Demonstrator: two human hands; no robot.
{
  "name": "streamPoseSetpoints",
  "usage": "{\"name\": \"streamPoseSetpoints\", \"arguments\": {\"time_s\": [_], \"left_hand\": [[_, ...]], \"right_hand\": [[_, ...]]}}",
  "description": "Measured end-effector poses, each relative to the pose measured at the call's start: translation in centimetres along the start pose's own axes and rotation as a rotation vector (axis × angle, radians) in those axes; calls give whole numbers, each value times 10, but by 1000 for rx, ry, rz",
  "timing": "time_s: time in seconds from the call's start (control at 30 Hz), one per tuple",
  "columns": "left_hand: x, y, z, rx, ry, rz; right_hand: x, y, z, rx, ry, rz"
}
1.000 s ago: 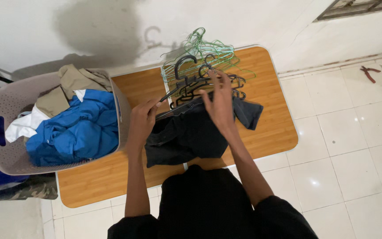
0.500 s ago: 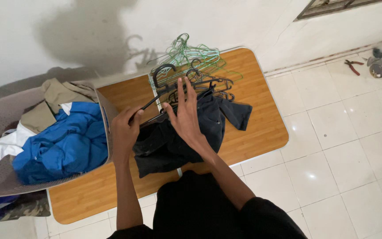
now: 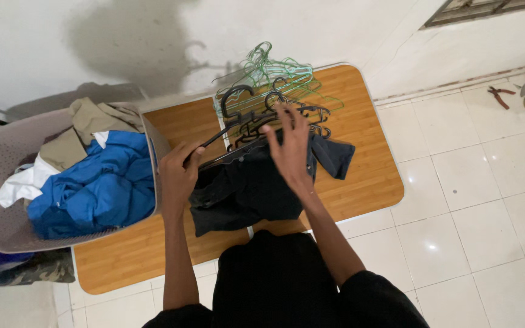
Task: The person takes a dark garment from a laundry basket, places it on a hanger, and hangs it on a clothing rack. Then the person takes a beige garment from the basket and begins to unfold it on the table.
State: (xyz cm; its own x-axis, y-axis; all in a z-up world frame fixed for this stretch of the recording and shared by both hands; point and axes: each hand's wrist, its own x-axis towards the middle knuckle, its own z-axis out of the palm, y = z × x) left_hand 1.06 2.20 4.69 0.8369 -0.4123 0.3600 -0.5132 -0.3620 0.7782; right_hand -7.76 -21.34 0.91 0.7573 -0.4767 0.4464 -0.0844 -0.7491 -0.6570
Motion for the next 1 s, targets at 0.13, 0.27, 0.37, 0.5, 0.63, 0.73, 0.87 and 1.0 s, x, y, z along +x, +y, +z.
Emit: {"name": "streamPoseSetpoints", "arguments": {"time_s": [0.13,0.27,0.37,0.5,0.63,0.73,0.87,1.0], "left_hand": [[-5,3,-11,-42,-20,-37],[-6,5,-13,-66,5,-76],[-6,5,-15,-67,40,-68],[-1,8,-16,-36,124,-29],[3,10,-19,41,157,-10],[-1,4,-23,163,172,119],[-13,-8,-27,108,162,-125],[-22,-20,-31,-156,107,-315]], "right_hand": [[10,33,-16,-126,81,-53],[21,64,-27,-21,107,-173],[22,73,-37,168,-55,-51],[32,74,-46,304,-182,22],[37,72,-40,585,-169,84],[41,75,-39,604,-136,96],[49,81,-42,591,-104,127],[48,83,-38,548,-119,92]]}}
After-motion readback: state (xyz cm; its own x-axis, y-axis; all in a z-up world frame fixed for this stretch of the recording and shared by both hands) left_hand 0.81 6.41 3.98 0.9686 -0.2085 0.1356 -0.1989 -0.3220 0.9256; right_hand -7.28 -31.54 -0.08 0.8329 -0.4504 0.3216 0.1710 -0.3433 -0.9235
